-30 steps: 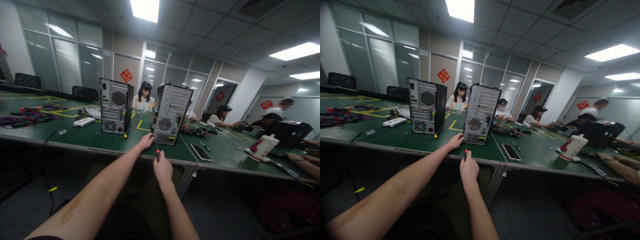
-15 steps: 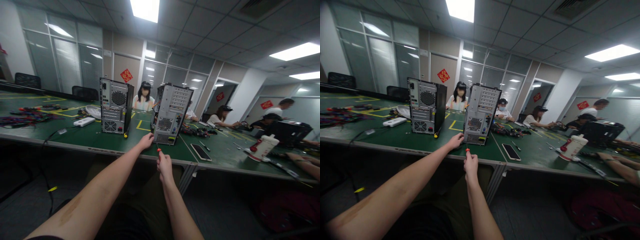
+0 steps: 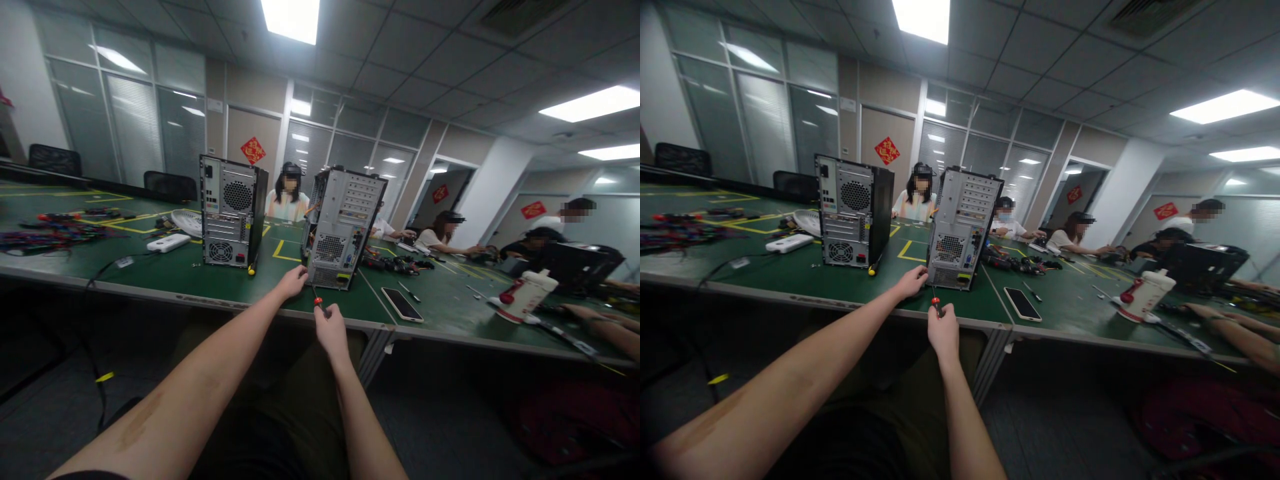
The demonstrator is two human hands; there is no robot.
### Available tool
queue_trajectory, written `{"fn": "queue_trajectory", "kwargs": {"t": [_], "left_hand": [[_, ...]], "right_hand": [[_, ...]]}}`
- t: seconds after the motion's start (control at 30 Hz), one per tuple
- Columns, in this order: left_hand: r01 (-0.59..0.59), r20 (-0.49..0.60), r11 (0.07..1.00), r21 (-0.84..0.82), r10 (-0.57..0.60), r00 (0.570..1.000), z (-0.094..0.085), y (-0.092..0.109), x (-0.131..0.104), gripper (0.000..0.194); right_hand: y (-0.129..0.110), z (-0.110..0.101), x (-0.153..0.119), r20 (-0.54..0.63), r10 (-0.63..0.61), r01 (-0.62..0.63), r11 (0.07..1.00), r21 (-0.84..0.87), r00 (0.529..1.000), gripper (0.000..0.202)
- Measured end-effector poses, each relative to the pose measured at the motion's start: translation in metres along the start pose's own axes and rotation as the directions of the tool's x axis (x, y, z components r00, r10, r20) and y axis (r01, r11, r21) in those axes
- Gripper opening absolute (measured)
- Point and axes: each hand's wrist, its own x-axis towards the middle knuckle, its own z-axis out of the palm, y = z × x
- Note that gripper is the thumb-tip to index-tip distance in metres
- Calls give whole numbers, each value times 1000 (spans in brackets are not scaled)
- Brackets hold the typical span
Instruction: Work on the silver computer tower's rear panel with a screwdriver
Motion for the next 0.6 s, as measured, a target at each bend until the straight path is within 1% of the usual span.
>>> {"fn": "queue_trajectory", "kwargs": {"t": [0.07,0.1,0.13,0.17,0.2,0.23,0.27,0.3,0.33,0.4,0.43,0.5,0.6], "left_hand": [[4,5,1000,-1,-4,1000,-1,0,-1,24],[6,8,1000,-2,-6,1000,-1,1,-1,25],[8,11,1000,-3,-7,1000,-1,1,-1,25],[9,14,1000,-5,-8,1000,-1,1,-2,25],[10,15,1000,-6,-10,1000,-1,1,-2,25],[13,15,1000,-5,-13,1000,-1,1,-2,25],[17,14,1000,-3,-17,1000,-1,2,-2,25],[21,15,1000,-1,-21,1000,-2,2,-2,25],[25,15,1000,0,-25,1000,-2,2,-2,25],[25,14,1000,-2,-25,1000,-2,3,-3,26],[23,14,1000,-3,-23,1000,-2,4,-3,26],[18,16,1000,-5,-18,1000,-3,4,-3,26],[18,21,1000,-4,-18,1000,-2,3,-3,25]], "right_hand": [[-4,-8,-3,5,-32,32,994,-105,999,18],[-7,-12,-5,13,-55,57,978,-199,998,13],[-9,-16,-6,38,-95,103,925,-367,995,10],[-11,-20,-7,66,-126,142,848,-511,990,10],[-13,-23,-8,86,-145,167,772,-613,986,13],[-14,-26,-7,95,-162,183,711,-679,982,17],[-15,-29,-7,93,-172,187,687,-702,981,19],[-15,-31,-5,81,-169,179,712,-679,982,19],[-14,-32,-4,67,-153,161,767,-621,986,17],[-12,-32,0,55,-91,106,888,-448,994,8],[-10,-31,3,56,-58,75,929,-364,997,8],[-6,-26,7,59,-10,25,966,-256,998,17],[-2,-18,13,81,73,-66,993,-95,994,28]]}}
